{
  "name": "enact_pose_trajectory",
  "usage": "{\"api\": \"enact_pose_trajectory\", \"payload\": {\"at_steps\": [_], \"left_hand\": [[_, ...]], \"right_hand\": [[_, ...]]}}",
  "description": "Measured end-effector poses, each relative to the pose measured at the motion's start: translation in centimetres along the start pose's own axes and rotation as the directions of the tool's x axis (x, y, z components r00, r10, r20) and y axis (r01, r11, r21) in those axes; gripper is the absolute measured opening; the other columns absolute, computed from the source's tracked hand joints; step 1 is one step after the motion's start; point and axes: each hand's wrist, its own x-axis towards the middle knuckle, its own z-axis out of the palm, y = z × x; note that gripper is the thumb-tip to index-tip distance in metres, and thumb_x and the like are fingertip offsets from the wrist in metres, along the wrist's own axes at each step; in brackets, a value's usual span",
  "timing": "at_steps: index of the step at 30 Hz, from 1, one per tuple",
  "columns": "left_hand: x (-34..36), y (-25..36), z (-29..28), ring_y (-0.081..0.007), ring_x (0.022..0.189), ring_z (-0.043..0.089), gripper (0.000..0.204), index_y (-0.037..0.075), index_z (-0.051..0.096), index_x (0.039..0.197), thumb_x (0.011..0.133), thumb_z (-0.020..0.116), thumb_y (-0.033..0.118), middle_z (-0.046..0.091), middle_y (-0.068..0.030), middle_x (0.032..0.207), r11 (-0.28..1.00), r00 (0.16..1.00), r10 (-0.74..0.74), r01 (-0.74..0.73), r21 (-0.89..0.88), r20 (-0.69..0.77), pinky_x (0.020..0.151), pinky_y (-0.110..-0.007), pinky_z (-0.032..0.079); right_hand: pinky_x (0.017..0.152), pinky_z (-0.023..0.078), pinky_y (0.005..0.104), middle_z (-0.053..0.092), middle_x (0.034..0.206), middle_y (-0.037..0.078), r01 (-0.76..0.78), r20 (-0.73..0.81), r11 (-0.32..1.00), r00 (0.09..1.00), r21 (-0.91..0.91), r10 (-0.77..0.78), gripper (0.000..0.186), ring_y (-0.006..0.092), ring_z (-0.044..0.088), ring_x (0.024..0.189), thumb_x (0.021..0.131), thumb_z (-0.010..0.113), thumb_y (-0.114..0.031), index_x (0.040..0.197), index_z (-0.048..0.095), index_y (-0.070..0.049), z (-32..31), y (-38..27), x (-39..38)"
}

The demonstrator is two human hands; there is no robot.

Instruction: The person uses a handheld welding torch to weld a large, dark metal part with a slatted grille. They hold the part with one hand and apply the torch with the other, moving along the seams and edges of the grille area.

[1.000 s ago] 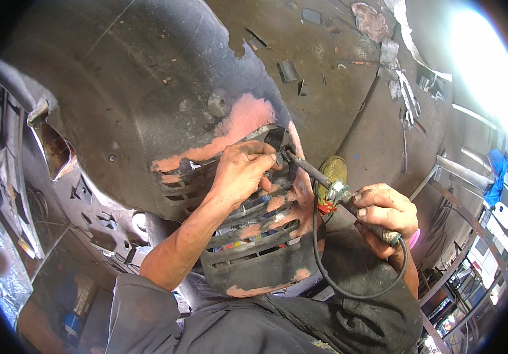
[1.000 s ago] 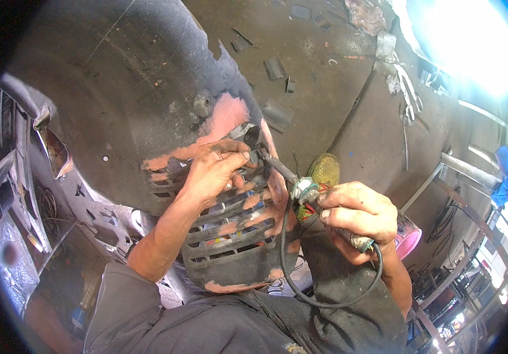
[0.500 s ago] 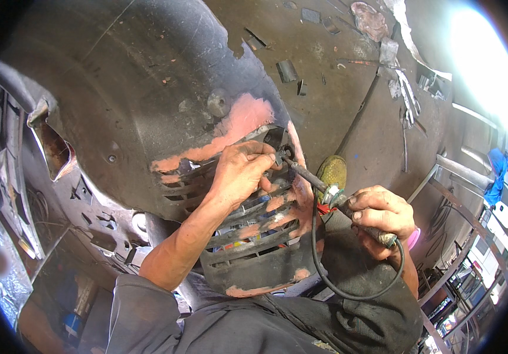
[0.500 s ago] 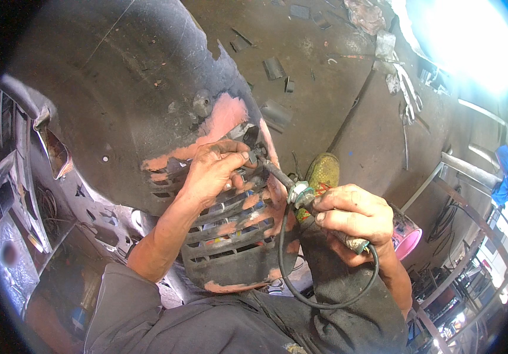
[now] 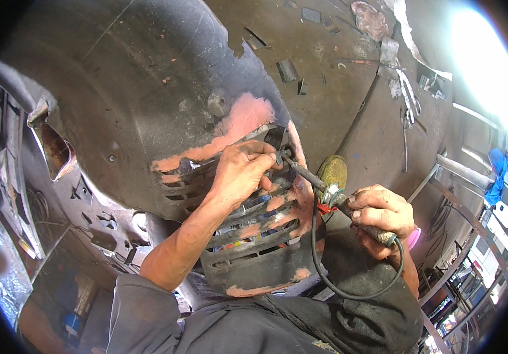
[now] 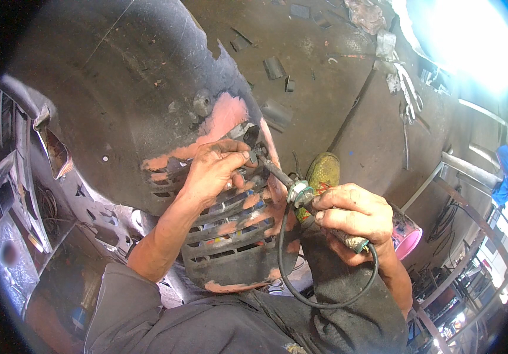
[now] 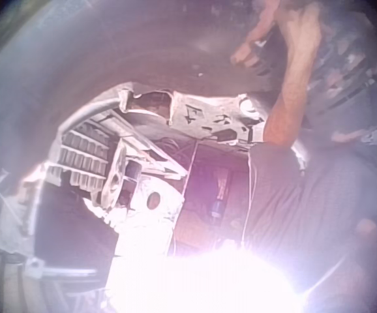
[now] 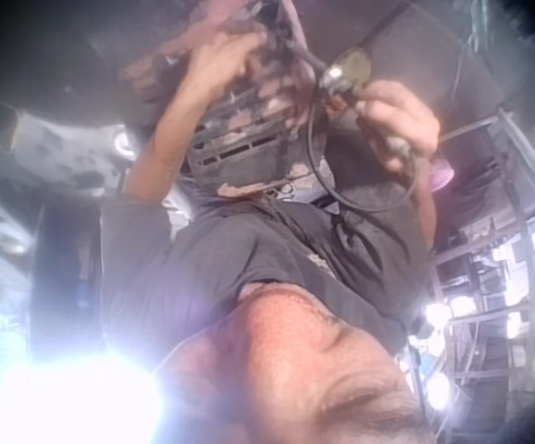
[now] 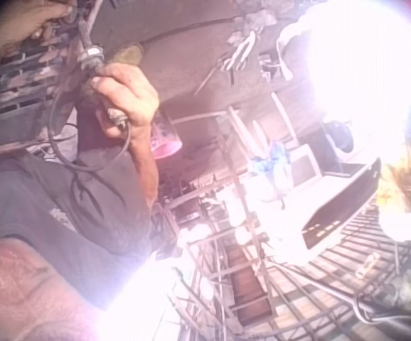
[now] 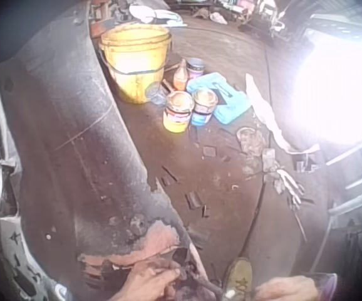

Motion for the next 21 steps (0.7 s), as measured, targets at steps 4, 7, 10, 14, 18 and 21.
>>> {"api": "enact_pose_trajectory", "payload": {"at_steps": [4,7,10,14,18,21], "left_hand": [[-0.03,-0.01,-0.04,-0.0082,0.052,0.060,0.025,-0.006,0.058,0.111,0.090,0.061,0.008,0.071,-0.0154,0.093,1.000,1.000,0.005,-0.005,-0.009,-0.001,0.040,-0.018,0.041],[-0.04,0.00,0.00,-0.0081,0.052,0.060,0.025,-0.006,0.058,0.111,0.090,0.061,0.008,0.071,-0.0151,0.093,1.000,1.000,0.004,-0.004,-0.007,0.002,0.040,-0.018,0.041],[-0.05,-0.08,-0.02,-0.0081,0.052,0.060,0.026,-0.006,0.059,0.111,0.090,0.061,0.009,0.071,-0.0150,0.093,1.000,1.000,0.014,-0.014,0.009,-0.003,0.041,-0.018,0.041],[-0.15,0.09,0.02,-0.0082,0.052,0.060,0.027,-0.006,0.059,0.112,0.090,0.061,0.009,0.071,-0.0151,0.092,1.000,1.000,0.017,-0.017,0.014,0.000,0.041,-0.018,0.042],[-0.19,0.14,0.01,-0.0084,0.052,0.060,0.027,-0.006,0.059,0.111,0.090,0.061,0.010,0.071,-0.0149,0.092,0.999,1.000,0.019,-0.019,0.025,0.001,0.041,-0.018,0.042],[-0.18,-0.03,0.03,-0.0102,0.052,0.060,0.027,-0.007,0.062,0.108,0.087,0.061,0.010,0.071,-0.0128,0.089,0.999,0.999,0.031,-0.031,0.007,-0.012,0.044,-0.021,0.043]], "right_hand": [[0.070,0.055,0.0393,0.068,0.085,0.017,0.005,0.004,1.000,1.000,-0.006,-0.005,0.026,0.0336,0.069,0.076,0.060,0.070,-0.008,0.085,0.068,0.000,0.03,0.13,0.08],[0.070,0.055,0.0391,0.068,0.085,0.017,0.001,0.005,1.000,1.000,-0.010,-0.001,0.026,0.0336,0.068,0.076,0.060,0.070,-0.007,0.085,0.068,0.000,0.02,0.14,0.12],[0.069,0.055,0.0390,0.068,0.085,0.017,0.000,0.005,1.000,1.000,-0.003,0.000,0.025,0.0335,0.068,0.075,0.060,0.069,-0.007,0.085,0.068,0.000,0.05,0.04,0.31],[0.069,0.055,0.0391,0.068,0.084,0.017,-0.001,0.000,1.000,1.000,-0.020,0.001,0.025,0.0335,0.068,0.075,0.061,0.069,-0.007,0.085,0.068,0.000,0.07,-0.10,0.30],[0.069,0.055,0.0390,0.068,0.084,0.017,0.000,0.003,1.000,1.000,-0.021,0.000,0.026,0.0336,0.068,0.075,0.060,0.069,-0.008,0.085,0.068,0.000,0.03,-0.12,0.39],[0.069,0.055,0.0390,0.068,0.084,0.017,0.015,0.019,1.000,1.000,-0.019,-0.014,0.028,0.0335,0.068,0.075,0.058,0.069,-0.009,0.085,0.068,0.001,-0.06,0.08,0.52]]}}
